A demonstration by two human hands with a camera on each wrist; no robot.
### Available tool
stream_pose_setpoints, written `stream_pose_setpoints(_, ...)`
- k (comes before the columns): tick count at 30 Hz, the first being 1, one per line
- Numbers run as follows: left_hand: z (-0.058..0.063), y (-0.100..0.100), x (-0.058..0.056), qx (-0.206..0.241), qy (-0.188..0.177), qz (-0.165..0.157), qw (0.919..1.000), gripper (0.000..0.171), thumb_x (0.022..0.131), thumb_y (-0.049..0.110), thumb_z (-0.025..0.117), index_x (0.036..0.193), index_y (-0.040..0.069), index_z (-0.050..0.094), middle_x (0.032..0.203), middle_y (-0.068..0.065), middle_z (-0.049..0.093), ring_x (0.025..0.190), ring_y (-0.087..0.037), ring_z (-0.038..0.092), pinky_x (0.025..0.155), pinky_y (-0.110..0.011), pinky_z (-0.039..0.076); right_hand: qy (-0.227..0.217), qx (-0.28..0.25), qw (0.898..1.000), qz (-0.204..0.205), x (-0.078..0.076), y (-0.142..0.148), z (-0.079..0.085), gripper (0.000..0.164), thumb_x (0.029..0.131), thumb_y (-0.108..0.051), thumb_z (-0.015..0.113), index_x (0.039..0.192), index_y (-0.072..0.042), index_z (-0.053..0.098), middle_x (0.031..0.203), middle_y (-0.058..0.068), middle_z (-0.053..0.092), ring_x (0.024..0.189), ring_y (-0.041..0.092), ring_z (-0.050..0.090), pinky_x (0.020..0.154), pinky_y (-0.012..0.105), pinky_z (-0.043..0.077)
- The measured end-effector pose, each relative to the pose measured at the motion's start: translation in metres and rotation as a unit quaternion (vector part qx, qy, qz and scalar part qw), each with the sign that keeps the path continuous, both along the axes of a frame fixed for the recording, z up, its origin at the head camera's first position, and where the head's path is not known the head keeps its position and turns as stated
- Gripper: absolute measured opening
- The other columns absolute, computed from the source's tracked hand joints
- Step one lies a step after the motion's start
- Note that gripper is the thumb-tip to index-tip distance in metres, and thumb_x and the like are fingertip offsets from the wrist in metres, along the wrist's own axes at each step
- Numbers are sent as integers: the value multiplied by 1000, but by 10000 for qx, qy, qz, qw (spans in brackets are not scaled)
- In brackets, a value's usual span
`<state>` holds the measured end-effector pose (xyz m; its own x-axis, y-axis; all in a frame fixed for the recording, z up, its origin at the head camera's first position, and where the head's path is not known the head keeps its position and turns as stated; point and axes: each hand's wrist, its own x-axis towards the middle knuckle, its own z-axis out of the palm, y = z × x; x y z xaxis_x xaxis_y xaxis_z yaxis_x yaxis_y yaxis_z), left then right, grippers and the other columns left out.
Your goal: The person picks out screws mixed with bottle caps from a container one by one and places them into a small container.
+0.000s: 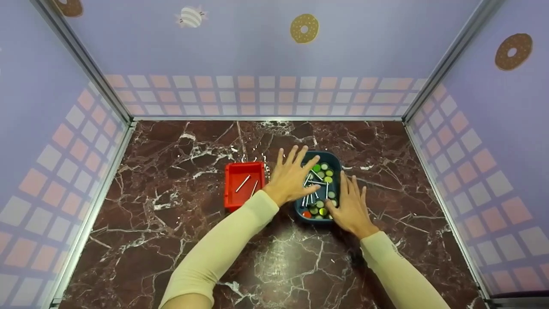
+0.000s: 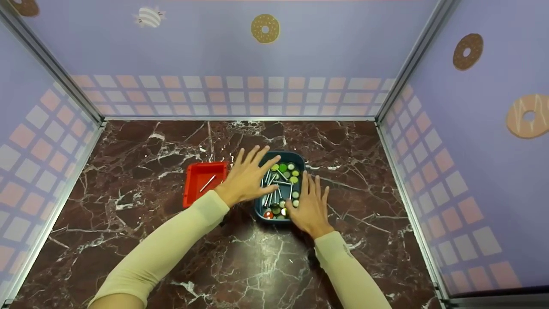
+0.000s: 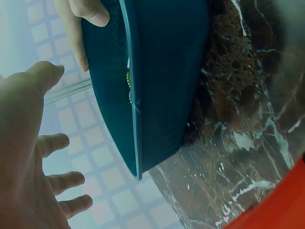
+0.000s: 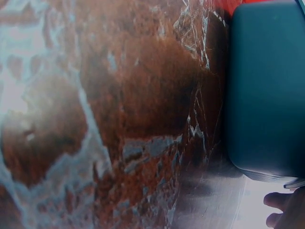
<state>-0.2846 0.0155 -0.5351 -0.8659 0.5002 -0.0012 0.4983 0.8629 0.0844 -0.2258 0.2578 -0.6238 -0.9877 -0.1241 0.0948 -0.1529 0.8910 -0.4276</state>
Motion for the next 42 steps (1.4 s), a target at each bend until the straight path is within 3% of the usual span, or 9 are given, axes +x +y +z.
stream_pose_setpoints(18,-8,37,-10,-641,-70,-161,9978,83,116,67,60,186,37,29,196,-11,23,182,-37,27,148,-68,22,-90,-34,9999,65,-1,0,0,109,108,-45,71,187,-3,8,188,30,32,181,55,16,141,86,10)
stream_pose_setpoints(28,-5,50,-15,-905,86,-241,9956,75,115,64,64,181,34,43,188,-10,40,174,-35,41,144,-65,34,-100,27,9999,55,-1,1,0,110,107,-45,71,187,-3,8,188,30,33,180,56,17,141,86,11)
stream_pose_setpoints(38,-11,64,-32,-1325,-376,-247,9902,69,115,60,66,176,32,50,184,-6,47,173,-32,44,144,-63,36,-61,32,10000,62,-2,2,0,109,107,-46,70,187,-2,10,188,30,33,180,55,18,140,86,12)
stream_pose_setpoints(42,-15,68,-35,-1459,-387,-186,9884,69,114,59,70,175,32,53,181,-4,51,170,-31,48,142,-60,40,-72,10,10000,61,-1,1,0,109,107,-46,70,186,-2,10,188,29,33,181,55,17,141,86,11)
